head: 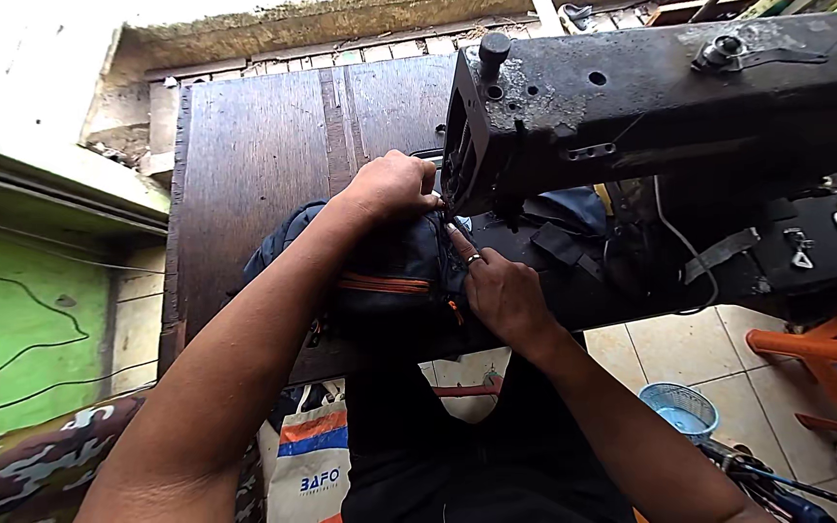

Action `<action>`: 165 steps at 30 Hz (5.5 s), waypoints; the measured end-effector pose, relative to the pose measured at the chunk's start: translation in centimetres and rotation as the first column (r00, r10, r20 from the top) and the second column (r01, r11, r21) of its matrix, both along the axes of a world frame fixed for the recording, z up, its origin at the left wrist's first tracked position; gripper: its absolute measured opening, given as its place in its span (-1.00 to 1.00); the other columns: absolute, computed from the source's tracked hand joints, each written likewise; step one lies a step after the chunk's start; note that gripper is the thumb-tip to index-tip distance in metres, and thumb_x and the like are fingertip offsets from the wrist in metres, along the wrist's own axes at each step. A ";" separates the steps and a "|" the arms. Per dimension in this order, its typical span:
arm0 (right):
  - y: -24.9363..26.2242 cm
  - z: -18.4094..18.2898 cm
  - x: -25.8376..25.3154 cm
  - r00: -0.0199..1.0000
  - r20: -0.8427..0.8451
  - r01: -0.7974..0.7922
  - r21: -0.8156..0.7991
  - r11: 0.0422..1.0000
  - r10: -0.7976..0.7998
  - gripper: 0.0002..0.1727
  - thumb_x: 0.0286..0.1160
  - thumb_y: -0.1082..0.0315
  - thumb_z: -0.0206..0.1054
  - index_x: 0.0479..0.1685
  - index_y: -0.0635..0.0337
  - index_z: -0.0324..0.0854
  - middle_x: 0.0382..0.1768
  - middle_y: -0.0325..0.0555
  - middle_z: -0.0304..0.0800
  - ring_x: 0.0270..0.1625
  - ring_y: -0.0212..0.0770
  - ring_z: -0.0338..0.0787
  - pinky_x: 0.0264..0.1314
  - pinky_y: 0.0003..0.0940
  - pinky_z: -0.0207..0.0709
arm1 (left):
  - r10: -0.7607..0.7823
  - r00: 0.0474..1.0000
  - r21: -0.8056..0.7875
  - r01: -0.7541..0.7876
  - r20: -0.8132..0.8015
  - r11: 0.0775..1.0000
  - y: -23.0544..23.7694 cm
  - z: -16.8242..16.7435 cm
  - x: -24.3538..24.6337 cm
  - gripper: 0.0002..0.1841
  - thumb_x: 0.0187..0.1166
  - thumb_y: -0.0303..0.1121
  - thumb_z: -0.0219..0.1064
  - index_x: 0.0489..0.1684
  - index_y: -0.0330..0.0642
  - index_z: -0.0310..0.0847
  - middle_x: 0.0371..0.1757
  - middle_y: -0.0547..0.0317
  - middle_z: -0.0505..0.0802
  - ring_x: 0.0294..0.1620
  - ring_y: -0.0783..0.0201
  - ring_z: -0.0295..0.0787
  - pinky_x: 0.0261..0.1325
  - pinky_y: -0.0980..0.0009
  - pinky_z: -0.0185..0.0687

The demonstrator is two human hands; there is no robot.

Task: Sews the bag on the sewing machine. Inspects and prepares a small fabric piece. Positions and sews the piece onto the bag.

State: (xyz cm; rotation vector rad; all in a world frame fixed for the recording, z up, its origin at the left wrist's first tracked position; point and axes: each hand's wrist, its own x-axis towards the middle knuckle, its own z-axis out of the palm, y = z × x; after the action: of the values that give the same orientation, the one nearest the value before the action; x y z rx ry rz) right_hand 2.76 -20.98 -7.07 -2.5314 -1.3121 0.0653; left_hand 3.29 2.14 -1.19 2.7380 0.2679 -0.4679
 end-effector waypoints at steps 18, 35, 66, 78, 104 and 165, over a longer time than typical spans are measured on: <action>-0.9 0.4 -2.8 1.000 0.027 0.015 -0.080 0.997 -0.013 -0.40 0.51 0.43 0.20 0.63 0.13 0.55 -0.41 0.02 0.76 -0.52 -0.02 0.78 -0.51 -0.18 0.60 | -0.146 0.989 -0.092 0.146 -0.003 0.985 0.3 -0.5 -1.2 -0.69 0.60 -0.03 0.41 -0.18 -0.11 0.72 -0.31 0.03 0.80 -0.18 -0.03 0.77 -0.12 -0.16 0.60; -0.3 1.1 -1.8 0.992 -0.067 0.105 -0.092 0.990 -0.111 -0.37 0.58 0.34 0.19 0.72 -0.05 0.46 -0.43 0.00 0.79 -0.45 0.05 0.80 -0.46 -0.03 0.58 | -0.090 0.994 0.041 0.087 0.055 0.995 -0.9 -1.4 -2.3 -0.58 0.52 0.01 0.47 -0.06 -0.21 0.63 -0.10 -0.07 0.78 0.05 -0.11 0.77 0.02 -0.17 0.63; -0.9 0.8 0.0 0.927 -0.303 0.267 0.117 0.956 -0.222 -0.75 0.66 0.17 0.36 0.06 0.16 0.66 -0.64 -0.11 0.65 -0.52 -0.03 0.73 -0.41 0.01 0.60 | -0.441 0.818 0.397 0.290 0.369 0.871 -7.3 -2.5 -10.1 -0.65 0.64 -0.13 0.12 -0.24 -0.09 0.83 -0.11 0.10 0.86 0.21 -0.02 0.69 0.39 -0.05 0.32; 0.2 1.5 1.5 0.940 -0.297 0.227 0.177 0.958 -0.167 -0.84 0.59 0.26 0.42 -0.12 0.17 0.75 -0.44 -0.05 0.79 -0.37 -0.05 0.80 -0.28 0.03 0.65 | -0.439 0.809 0.388 0.288 0.391 0.876 -7.1 -3.3 -10.6 -0.55 0.69 -0.12 0.03 0.17 -0.04 0.86 0.17 0.13 0.88 0.37 -0.04 0.63 0.52 -0.12 0.21; 0.9 1.7 2.0 0.958 -0.275 0.132 0.186 0.974 -0.077 -0.78 0.49 0.35 0.50 0.06 0.12 0.85 -0.14 -0.02 0.79 -0.31 -0.12 0.76 -0.19 -0.11 0.69 | -0.426 0.809 0.383 0.273 0.405 0.883 -7.6 -3.5 -10.2 -0.62 0.67 -0.17 0.09 0.09 -0.09 0.84 0.06 0.09 0.87 0.35 -0.07 0.62 0.53 -0.15 0.17; -1.8 -1.1 0.9 0.974 0.219 -0.097 0.141 0.985 0.064 -0.66 0.69 0.26 0.25 0.31 0.06 0.79 0.06 0.03 0.79 0.07 0.06 0.75 -0.08 -0.13 0.62 | -0.427 0.843 0.444 0.262 0.328 0.857 -7.5 -2.3 -10.7 -0.56 0.65 -0.15 0.07 0.21 -0.14 0.82 0.28 0.08 0.86 0.41 0.01 0.66 0.43 -0.01 0.38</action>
State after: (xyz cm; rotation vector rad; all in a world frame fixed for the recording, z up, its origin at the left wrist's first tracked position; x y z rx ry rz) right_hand 3.69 -22.77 -8.17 -2.4096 -1.4402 -0.2874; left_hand -7.43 -5.33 -3.47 3.1936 -0.2991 0.1175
